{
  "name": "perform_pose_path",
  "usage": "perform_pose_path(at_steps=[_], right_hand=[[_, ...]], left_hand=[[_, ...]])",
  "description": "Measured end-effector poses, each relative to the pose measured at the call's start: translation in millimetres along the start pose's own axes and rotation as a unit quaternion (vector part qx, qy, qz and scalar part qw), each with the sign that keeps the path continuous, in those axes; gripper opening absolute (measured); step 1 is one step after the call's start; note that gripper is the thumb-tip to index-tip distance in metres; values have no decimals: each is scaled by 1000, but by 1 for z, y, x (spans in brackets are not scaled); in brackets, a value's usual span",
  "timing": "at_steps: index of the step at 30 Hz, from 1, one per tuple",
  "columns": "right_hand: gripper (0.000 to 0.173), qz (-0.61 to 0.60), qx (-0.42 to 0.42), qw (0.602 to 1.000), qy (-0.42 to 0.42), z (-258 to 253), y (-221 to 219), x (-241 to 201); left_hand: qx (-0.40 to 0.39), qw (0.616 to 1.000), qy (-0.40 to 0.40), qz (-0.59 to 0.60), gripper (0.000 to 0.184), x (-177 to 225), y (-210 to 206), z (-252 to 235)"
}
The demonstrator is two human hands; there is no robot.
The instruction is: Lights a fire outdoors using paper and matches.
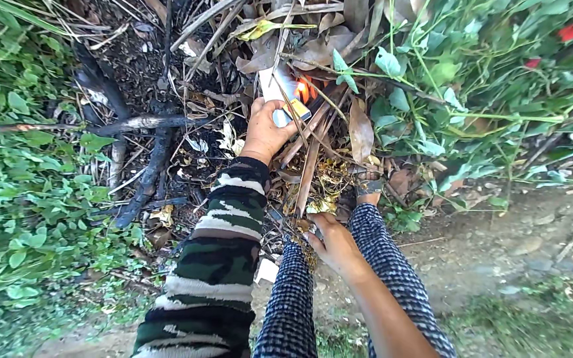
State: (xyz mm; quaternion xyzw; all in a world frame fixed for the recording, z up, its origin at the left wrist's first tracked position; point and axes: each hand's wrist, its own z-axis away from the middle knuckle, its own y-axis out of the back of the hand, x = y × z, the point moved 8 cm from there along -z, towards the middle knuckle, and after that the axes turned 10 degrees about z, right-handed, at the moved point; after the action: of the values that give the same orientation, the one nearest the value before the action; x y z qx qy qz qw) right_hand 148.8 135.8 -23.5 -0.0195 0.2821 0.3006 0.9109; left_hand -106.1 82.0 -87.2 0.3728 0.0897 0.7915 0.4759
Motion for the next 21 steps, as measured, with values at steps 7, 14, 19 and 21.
perform_pose_path(at_steps=[7,14,19,21], right_hand=[[45,-1,-5,1000,0,0,1,-1],[45,-2,-6,1000,0,-1,2,-2],[45,-5,0,1000,1,-1,2,-3],[45,-3,-4,1000,2,-1,2,-2]], left_hand=[[-30,999,-2,-19,52,9,4,-2],[-47,999,0,-10,50,10,7,-4],[-51,998,9,-23,49,13,8,-2],[-52,998,14,-19,49,13,9,-2]])
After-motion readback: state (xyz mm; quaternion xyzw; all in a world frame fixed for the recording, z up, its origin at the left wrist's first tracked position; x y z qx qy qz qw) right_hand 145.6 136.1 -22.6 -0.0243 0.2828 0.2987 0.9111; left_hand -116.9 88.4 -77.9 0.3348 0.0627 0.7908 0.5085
